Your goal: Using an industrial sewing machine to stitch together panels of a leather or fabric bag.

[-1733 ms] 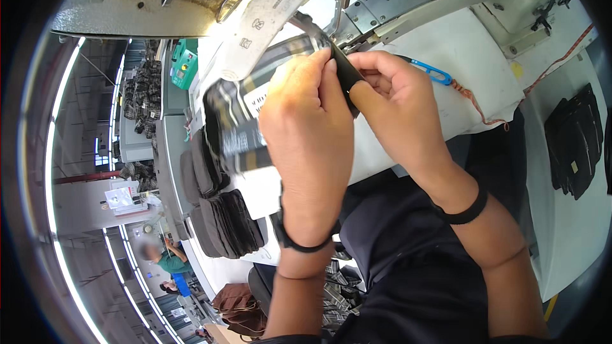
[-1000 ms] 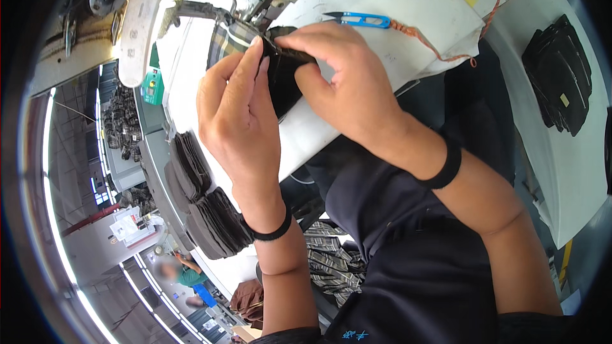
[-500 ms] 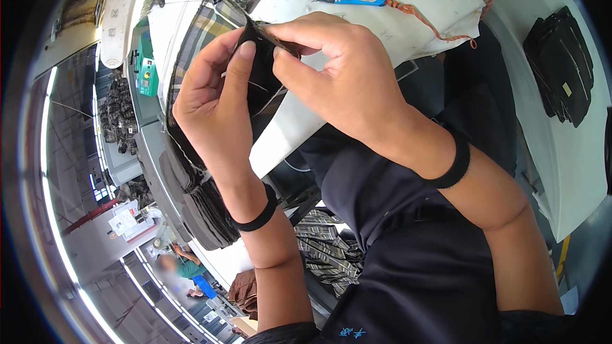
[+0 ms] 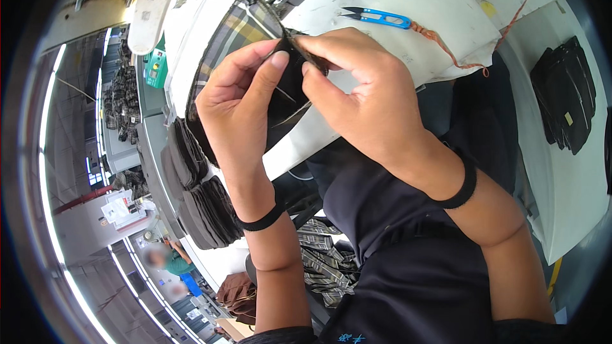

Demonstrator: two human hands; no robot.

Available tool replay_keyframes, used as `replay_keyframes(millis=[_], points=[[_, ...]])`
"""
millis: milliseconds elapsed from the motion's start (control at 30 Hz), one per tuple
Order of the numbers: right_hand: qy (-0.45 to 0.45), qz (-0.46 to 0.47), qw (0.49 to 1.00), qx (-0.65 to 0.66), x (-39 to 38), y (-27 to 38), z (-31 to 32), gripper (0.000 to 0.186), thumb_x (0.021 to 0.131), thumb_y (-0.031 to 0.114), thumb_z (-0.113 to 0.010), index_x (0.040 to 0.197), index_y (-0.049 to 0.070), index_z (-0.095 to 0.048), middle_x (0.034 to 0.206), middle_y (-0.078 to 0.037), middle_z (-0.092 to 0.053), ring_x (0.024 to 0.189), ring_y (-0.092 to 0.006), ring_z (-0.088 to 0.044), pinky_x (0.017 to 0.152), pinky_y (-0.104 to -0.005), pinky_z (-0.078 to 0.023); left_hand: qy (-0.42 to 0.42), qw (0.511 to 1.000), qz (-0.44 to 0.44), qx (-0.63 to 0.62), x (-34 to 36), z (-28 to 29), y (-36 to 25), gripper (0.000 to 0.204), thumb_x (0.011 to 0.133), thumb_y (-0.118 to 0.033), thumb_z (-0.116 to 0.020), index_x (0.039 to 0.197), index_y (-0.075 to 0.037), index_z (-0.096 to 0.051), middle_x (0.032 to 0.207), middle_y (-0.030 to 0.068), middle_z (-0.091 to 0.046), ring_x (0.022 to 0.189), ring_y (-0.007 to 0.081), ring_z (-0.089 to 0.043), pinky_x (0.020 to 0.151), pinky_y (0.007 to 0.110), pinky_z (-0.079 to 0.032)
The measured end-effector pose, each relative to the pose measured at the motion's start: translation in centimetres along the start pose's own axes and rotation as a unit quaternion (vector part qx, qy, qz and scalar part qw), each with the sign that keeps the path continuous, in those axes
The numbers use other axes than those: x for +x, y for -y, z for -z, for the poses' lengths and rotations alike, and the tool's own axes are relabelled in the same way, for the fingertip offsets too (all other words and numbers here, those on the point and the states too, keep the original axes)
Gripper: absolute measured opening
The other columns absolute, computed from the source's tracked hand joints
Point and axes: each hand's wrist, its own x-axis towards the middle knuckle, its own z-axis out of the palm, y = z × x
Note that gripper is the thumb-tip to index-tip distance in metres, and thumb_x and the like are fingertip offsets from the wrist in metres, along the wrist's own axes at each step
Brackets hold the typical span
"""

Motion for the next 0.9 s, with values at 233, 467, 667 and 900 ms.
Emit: replay_keyframes(millis=[233,467,667,900], points=[[0.019,-0.040,0.999,0.005,0.3,0.8,0.0,0.028,0.091,-0.004,-0.071,0.118,-0.005,-0.072,0.098,-0.010,-0.071,0.085,-0.0147,-0.065,0.077,-0.0277,-0.053,0.003,0.999,-0.045,0.020,-0.1,-0.4,-0.3,0.018,0.091,0.007,-0.077,0.109,0.004,-0.076,0.098,0.0057,-0.077,0.085,0.0073,-0.069,0.077,0.020,-0.054],[0.031,-0.072,0.997,0.016,0.6,1.7,0.1,0.029,0.091,-0.004,-0.069,0.120,-0.005,-0.071,0.097,-0.009,-0.070,0.084,-0.0138,-0.063,0.077,-0.0275,-0.053,-0.034,0.980,-0.093,0.174,-1.0,-1.3,-1.8,0.018,0.090,0.004,-0.077,0.107,-0.001,-0.079,0.090,0.0033,-0.075,0.080,0.0068,-0.068,0.069,0.021,-0.053],[0.036,-0.091,0.994,0.057,0.7,1.1,0.5,0.026,0.090,0.002,-0.068,0.115,-0.005,-0.071,0.101,-0.018,-0.073,0.085,-0.0284,-0.071,0.075,-0.0339,-0.057,-0.048,0.931,-0.174,0.317,-2.3,-2.8,-2.7,0.018,0.089,0.006,-0.073,0.105,0.001,-0.079,0.094,0.0126,-0.076,0.076,0.0196,-0.072,0.068,0.030,-0.056],[0.069,-0.205,0.959,0.182,1.6,2.7,1.2,0.029,0.094,-0.003,-0.065,0.123,-0.007,-0.069,0.105,-0.013,-0.073,0.094,-0.0161,-0.072,0.084,-0.0305,-0.058,-0.046,0.918,-0.178,0.351,-2.5,-3.1,-4.3,0.020,0.088,0.007,-0.072,0.106,0.001,-0.078,0.094,0.0134,-0.074,0.080,0.0285,-0.072,0.072,0.035,-0.057]])
